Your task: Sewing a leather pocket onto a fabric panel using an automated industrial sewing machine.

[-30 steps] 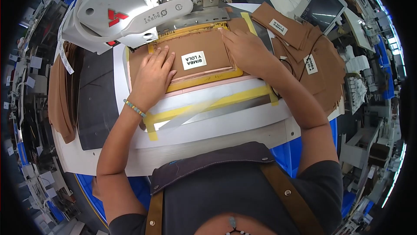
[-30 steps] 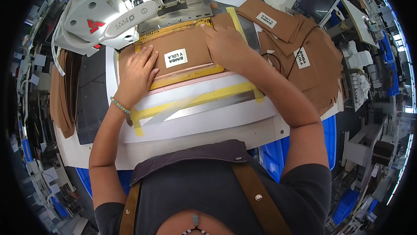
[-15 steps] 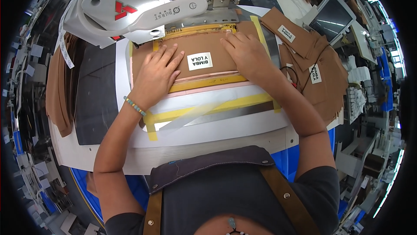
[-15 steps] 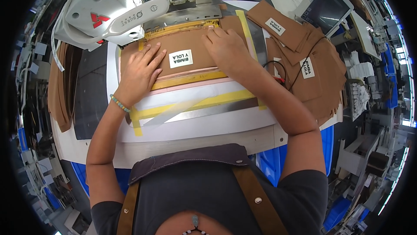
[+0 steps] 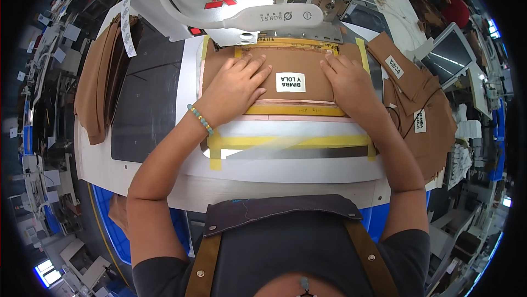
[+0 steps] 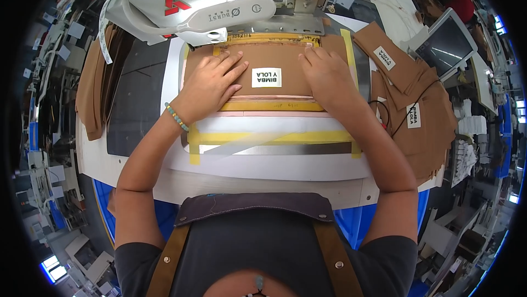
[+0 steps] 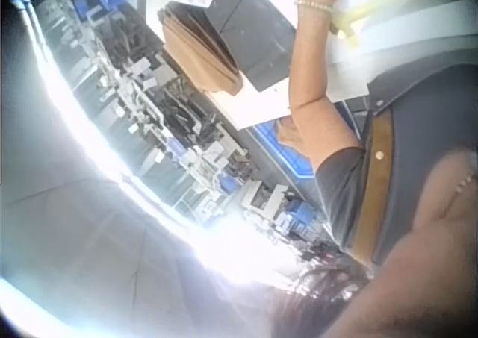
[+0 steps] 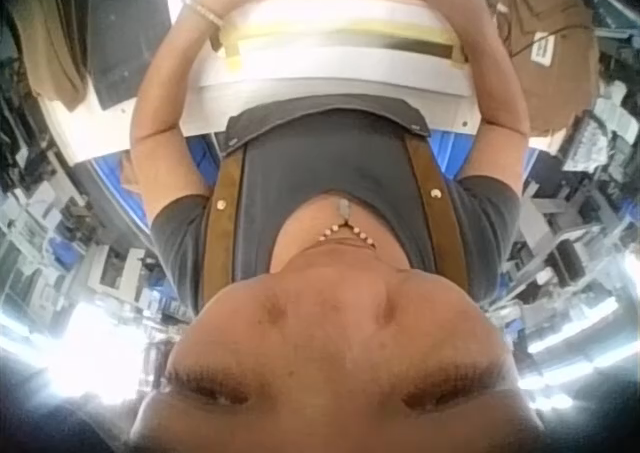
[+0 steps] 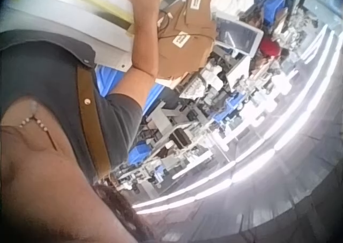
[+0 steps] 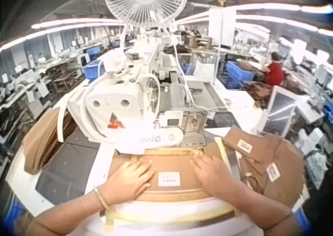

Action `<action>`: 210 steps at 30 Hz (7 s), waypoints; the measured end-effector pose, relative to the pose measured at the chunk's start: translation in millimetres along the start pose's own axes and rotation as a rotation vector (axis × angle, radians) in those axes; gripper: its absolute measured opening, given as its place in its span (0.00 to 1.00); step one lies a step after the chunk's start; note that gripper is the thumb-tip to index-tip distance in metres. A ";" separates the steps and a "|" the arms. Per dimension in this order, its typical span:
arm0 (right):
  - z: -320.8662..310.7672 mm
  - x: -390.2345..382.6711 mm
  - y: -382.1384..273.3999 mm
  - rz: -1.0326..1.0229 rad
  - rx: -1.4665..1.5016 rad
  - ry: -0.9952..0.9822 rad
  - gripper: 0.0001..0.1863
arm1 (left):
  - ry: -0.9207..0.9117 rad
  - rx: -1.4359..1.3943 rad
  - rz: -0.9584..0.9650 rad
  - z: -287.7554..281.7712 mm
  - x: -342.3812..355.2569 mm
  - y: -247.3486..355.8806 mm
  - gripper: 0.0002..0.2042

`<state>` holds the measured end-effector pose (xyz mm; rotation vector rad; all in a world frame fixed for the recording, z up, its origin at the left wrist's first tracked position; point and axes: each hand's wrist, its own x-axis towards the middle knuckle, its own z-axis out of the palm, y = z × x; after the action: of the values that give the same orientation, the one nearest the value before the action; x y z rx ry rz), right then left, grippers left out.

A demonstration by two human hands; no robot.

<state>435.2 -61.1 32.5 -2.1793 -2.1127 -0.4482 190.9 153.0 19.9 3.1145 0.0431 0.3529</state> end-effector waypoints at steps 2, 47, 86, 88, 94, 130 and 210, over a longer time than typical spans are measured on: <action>-3.6 1.4 1.5 -0.009 0.030 -0.004 0.21 | 0.004 -0.013 0.005 -0.5 -0.4 -0.9 0.25; 14.2 69.2 -54.3 -0.201 -0.009 0.087 0.14 | 0.079 -0.148 0.006 10.5 -2.1 -1.0 0.21; 21.9 80.5 -81.1 -0.388 0.168 0.105 0.25 | -0.105 -0.371 -0.028 -22.6 -73.0 -28.8 0.29; 20.2 75.5 -79.7 -0.391 0.150 0.090 0.25 | -0.109 -0.346 -0.023 -20.8 -71.5 -28.5 0.29; 16.0 71.9 -87.8 -0.406 0.068 0.103 0.21 | -0.069 -0.450 0.033 -18.5 -64.7 -43.3 0.27; 10.8 80.1 -101.0 -0.319 0.119 0.037 0.12 | -0.212 -0.344 0.137 -24.2 -29.8 -85.9 0.22; 1.8 3.6 23.7 0.422 0.367 0.283 0.08 | 0.572 -0.272 -0.539 56.1 8.7 -84.7 0.11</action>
<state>459.0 -58.3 35.3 -2.1111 -1.4107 -0.2831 209.6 237.7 -33.6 2.4957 0.7399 1.0856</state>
